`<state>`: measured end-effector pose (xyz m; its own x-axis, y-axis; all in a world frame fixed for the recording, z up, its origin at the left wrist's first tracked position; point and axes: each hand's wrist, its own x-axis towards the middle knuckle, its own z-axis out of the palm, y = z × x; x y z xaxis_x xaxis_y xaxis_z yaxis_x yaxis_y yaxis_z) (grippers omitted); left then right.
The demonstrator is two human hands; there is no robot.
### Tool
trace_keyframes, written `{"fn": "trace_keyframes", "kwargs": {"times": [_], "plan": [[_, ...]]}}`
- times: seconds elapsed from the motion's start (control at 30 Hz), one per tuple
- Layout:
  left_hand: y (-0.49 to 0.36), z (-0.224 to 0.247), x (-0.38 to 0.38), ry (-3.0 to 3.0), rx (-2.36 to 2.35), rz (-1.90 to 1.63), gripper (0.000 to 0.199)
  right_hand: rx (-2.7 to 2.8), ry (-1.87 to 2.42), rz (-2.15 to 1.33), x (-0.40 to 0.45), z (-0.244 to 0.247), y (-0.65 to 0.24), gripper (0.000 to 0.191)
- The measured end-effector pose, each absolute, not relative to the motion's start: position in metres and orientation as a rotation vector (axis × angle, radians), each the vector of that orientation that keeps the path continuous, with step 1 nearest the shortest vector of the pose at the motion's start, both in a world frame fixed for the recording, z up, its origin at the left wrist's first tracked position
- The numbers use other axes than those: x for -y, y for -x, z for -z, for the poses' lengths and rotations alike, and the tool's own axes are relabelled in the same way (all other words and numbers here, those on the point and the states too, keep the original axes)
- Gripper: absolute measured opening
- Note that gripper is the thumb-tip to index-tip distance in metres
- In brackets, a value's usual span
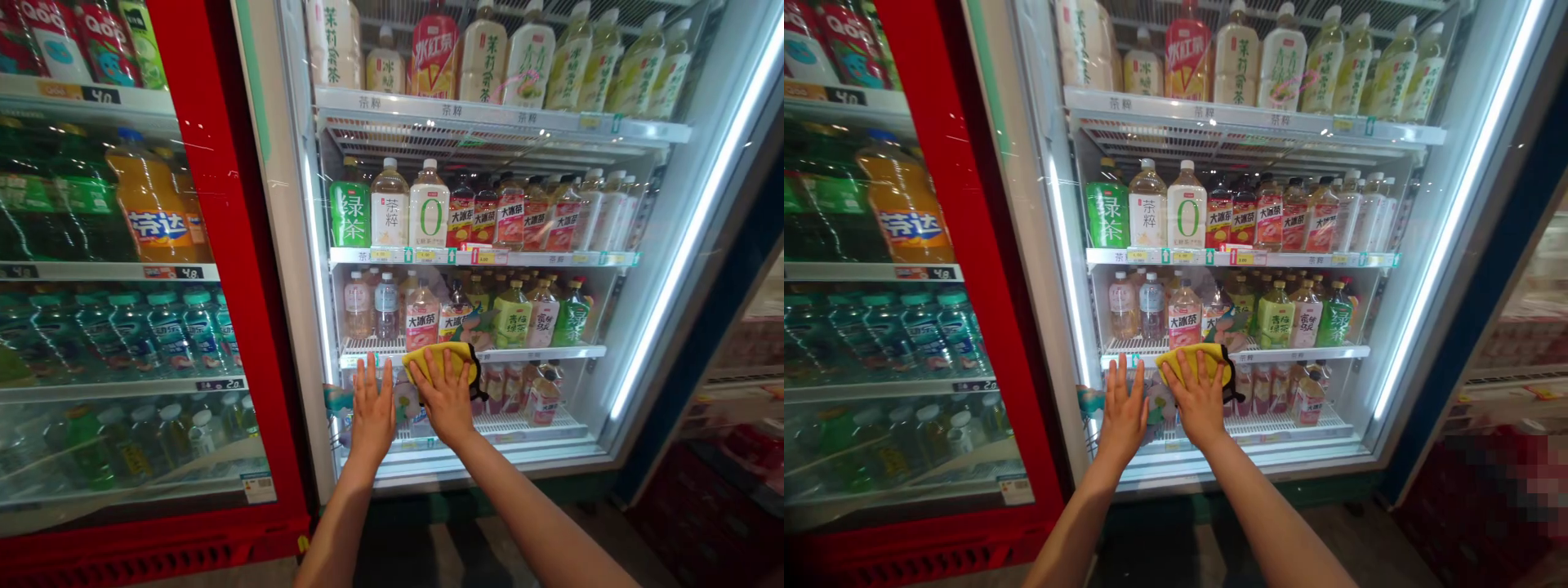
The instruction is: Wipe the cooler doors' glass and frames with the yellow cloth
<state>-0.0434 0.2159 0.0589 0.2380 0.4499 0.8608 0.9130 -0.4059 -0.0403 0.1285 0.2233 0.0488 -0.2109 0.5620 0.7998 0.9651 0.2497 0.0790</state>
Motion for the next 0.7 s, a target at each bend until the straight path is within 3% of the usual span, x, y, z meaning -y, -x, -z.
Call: {"fn": "trace_keyframes", "kwargs": {"times": [0.17,0.4,0.7], "plan": [[0.029,-0.065,-0.208,2.016,1.154,1.012,0.092,1.809,1.420,0.815,-0.227,-0.082,-0.159,0.069],[0.013,-0.086,-0.217,1.981,1.120,0.886,0.096,1.729,1.500,0.792,-0.222,-0.043,-0.170,0.074],[-0.012,-0.084,-0.231,1.985,1.142,0.793,0.100,1.756,1.451,0.802,-0.226,-0.080,-0.216,0.071]]}}
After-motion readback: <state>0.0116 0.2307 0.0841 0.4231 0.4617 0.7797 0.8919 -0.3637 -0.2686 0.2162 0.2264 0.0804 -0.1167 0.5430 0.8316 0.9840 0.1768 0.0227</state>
